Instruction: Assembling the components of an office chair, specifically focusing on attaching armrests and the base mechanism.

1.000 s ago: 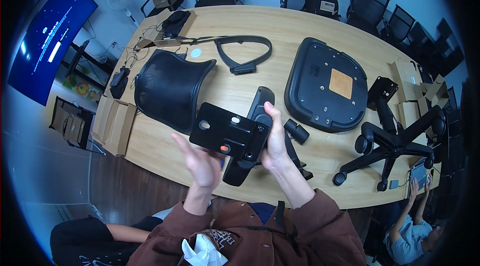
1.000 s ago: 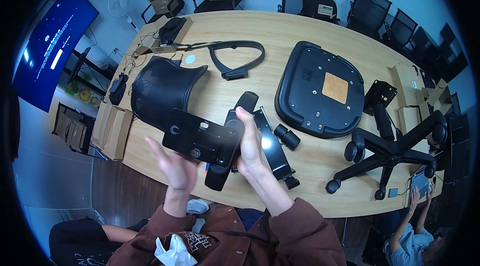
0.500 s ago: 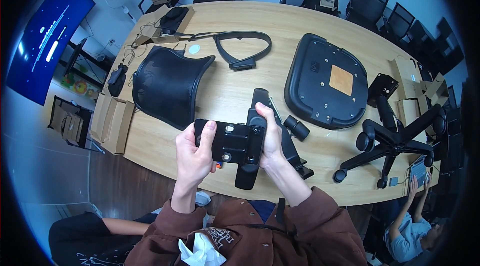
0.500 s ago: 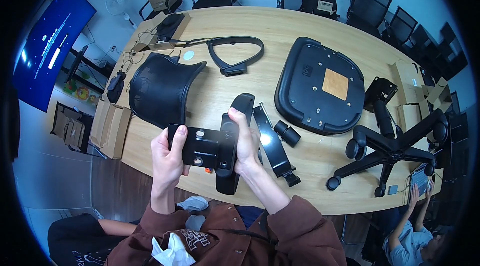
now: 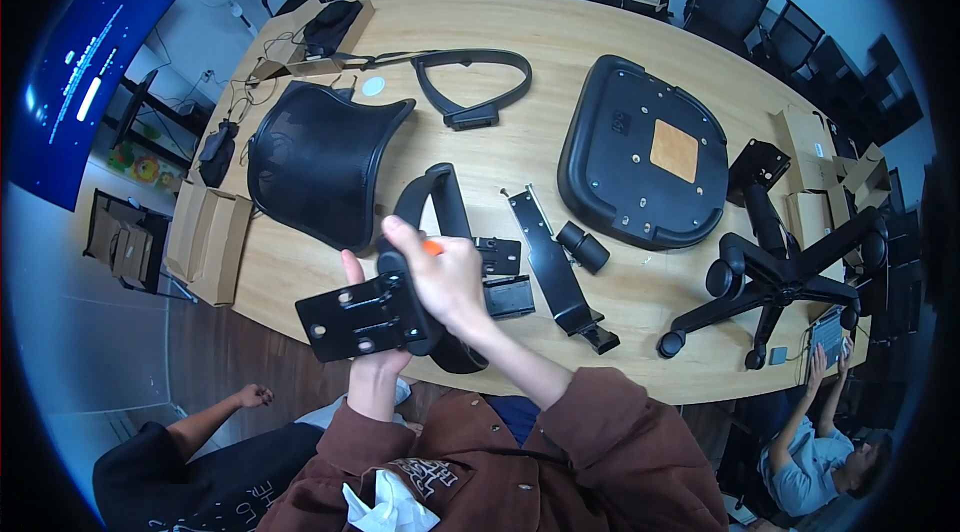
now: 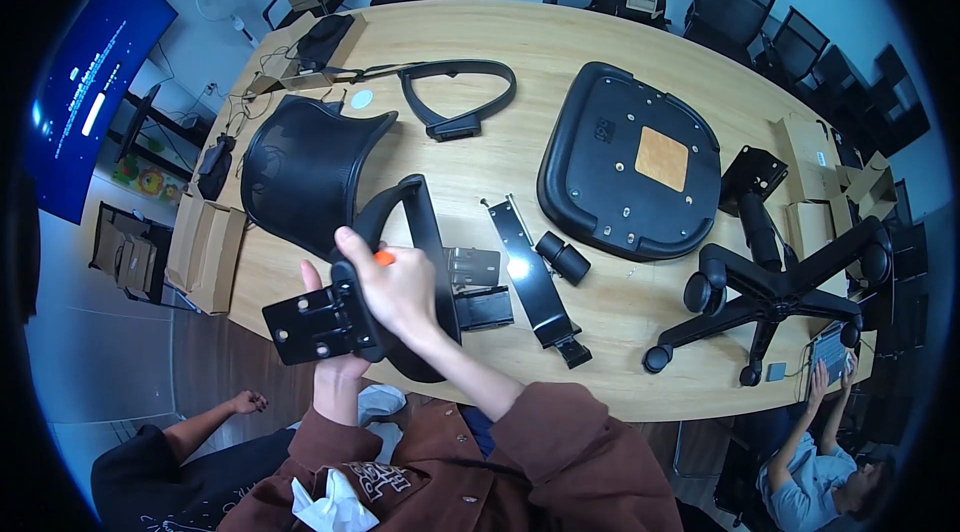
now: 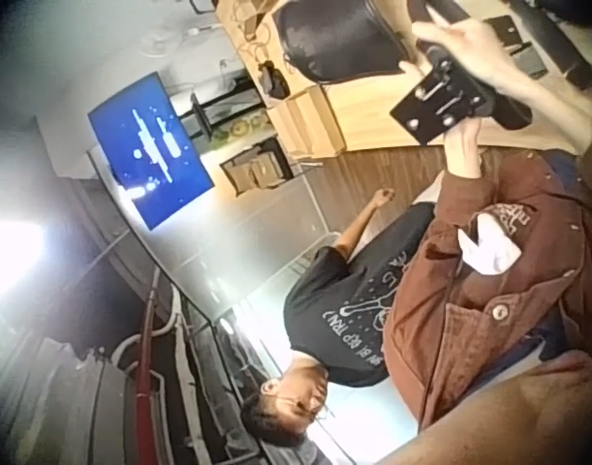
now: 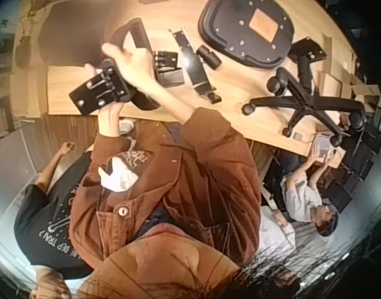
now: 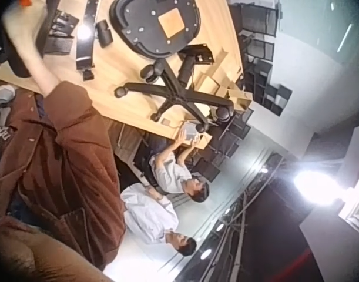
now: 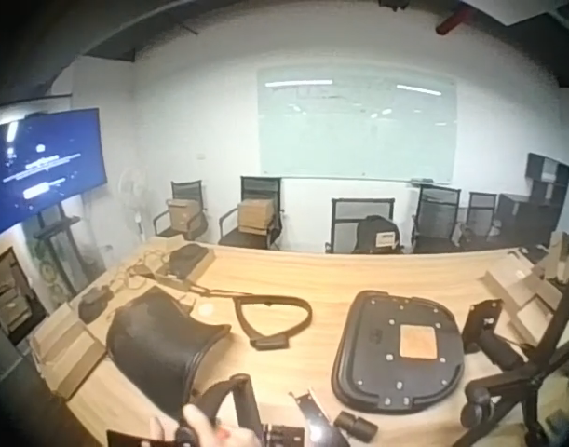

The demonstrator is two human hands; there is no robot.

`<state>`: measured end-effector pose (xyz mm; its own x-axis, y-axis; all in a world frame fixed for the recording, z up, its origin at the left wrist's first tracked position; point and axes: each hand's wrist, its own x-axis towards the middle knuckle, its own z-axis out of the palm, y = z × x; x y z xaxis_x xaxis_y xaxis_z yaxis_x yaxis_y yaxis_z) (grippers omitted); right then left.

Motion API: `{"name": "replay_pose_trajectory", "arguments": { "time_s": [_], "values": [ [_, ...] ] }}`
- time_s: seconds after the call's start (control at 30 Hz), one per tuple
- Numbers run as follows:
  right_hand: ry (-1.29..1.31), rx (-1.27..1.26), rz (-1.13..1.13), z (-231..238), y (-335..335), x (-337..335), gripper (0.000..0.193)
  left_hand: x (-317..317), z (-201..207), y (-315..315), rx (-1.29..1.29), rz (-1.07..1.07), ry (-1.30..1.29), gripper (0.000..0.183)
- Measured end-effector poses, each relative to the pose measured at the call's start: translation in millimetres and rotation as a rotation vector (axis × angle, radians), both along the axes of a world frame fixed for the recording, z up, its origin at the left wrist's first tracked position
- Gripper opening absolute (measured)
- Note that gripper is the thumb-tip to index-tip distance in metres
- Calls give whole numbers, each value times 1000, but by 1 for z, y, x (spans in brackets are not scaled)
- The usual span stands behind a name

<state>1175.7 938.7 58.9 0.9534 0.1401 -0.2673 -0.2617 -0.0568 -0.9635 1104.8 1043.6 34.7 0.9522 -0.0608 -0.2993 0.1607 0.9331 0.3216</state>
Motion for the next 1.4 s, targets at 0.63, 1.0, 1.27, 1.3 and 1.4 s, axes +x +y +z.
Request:
{"name": "replay_pose_trajectory", "arguments": {
  "time_s": [0.63, 1.0, 1.27, 1.3, 1.4],
  "values": [
    [-120, -861, 234, -134, -103, 165, 27, 40, -34, 59, -99, -17, -52, 85],
    [-142, -931, 687, -181, -72, 133, 15, 53, -14, 59, -213, -206, -216, 85],
    [-625, -822, 898, -220, -51, 100, 15, 50, 9, 70, -156, -252, -197, 84],
    [-671, -803, 925, -223, -48, 98, 15, 48, 14, 74, -147, -279, -196, 85],
    [-719, -817, 981, -224, -38, 92, 11, 41, 26, 82, -145, -307, -144, 88]
  ]
}}
